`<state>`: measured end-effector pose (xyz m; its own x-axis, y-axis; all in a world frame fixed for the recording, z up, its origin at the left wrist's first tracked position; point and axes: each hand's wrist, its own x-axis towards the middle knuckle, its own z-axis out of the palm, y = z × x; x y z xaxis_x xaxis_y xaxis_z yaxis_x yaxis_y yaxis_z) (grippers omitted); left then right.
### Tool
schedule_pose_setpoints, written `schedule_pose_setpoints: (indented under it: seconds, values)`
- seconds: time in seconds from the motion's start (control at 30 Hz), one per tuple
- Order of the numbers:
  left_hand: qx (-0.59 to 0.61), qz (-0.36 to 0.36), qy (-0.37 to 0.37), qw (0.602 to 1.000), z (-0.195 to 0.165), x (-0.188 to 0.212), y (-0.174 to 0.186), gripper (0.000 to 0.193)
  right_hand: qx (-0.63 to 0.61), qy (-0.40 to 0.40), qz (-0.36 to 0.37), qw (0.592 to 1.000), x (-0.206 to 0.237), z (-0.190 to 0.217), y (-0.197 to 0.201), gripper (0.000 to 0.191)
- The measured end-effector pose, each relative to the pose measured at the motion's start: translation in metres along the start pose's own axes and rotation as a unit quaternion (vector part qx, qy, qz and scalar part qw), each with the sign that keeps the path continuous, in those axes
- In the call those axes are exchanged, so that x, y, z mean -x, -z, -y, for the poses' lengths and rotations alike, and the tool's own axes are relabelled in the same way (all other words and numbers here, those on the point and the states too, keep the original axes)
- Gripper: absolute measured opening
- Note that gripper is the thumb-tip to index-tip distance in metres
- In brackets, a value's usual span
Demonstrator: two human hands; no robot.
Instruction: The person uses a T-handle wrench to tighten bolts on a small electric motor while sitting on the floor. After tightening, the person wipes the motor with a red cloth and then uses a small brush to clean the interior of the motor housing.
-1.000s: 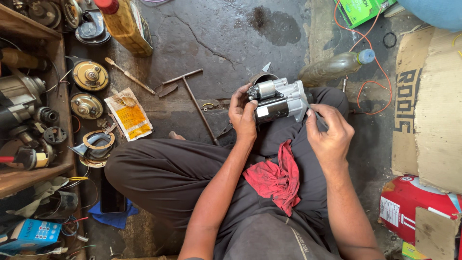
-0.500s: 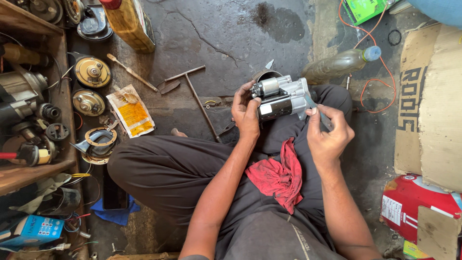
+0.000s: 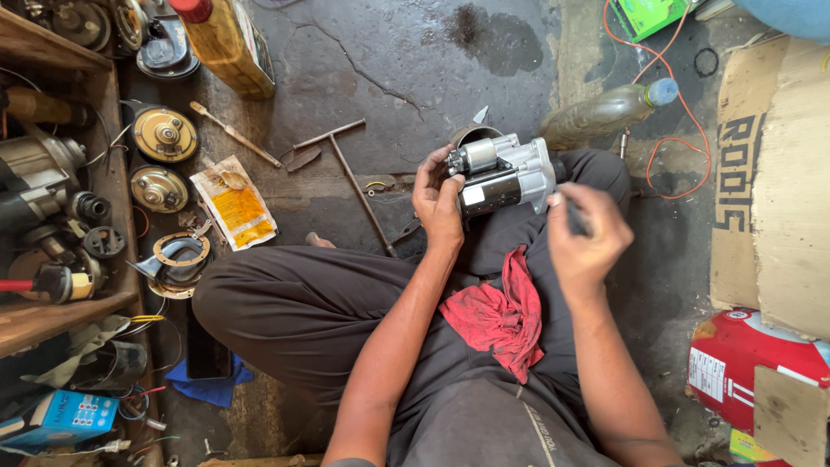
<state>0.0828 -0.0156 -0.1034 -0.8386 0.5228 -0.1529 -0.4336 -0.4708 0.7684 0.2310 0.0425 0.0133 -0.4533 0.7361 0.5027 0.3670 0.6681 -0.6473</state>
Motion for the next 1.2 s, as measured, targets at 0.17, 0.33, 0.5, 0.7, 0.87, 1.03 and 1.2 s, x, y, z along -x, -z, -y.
schedule_pose_setpoints:
  seconds: [0.17,0.33,0.5,0.7,0.87,1.03,1.2]
  values:
    - [-0.008,0.0,-0.003,1.0,0.001,0.0,0.001,0.048,-0.022,-0.03,0.01,0.999,-0.008,-0.01,0.0,0.016]
    - [0.0,0.0,0.003,1.0,0.002,0.0,0.002,0.049,0.029,-0.024,0.013,0.999,-0.007,-0.015,-0.008,0.015]
    - [-0.001,-0.001,0.003,1.0,0.003,0.001,0.003,0.048,0.01,0.018,0.016,1.0,-0.003,-0.013,-0.014,0.017]
    - [0.0,-0.002,0.005,1.0,0.003,0.001,0.004,0.048,0.013,0.014,0.011,1.0,-0.006,-0.015,-0.015,0.016]
    - [-0.005,-0.006,0.003,1.0,0.004,0.001,0.003,0.048,0.04,0.043,0.014,0.998,-0.007,-0.015,-0.015,0.016]
    - [0.004,-0.006,0.008,1.0,0.004,0.001,0.003,0.048,0.024,0.036,0.033,0.998,-0.009,-0.013,-0.013,0.017]
    - [0.002,-0.005,0.006,1.0,0.003,0.001,0.003,0.049,0.026,0.043,0.03,0.998,-0.011,-0.01,-0.012,0.018]
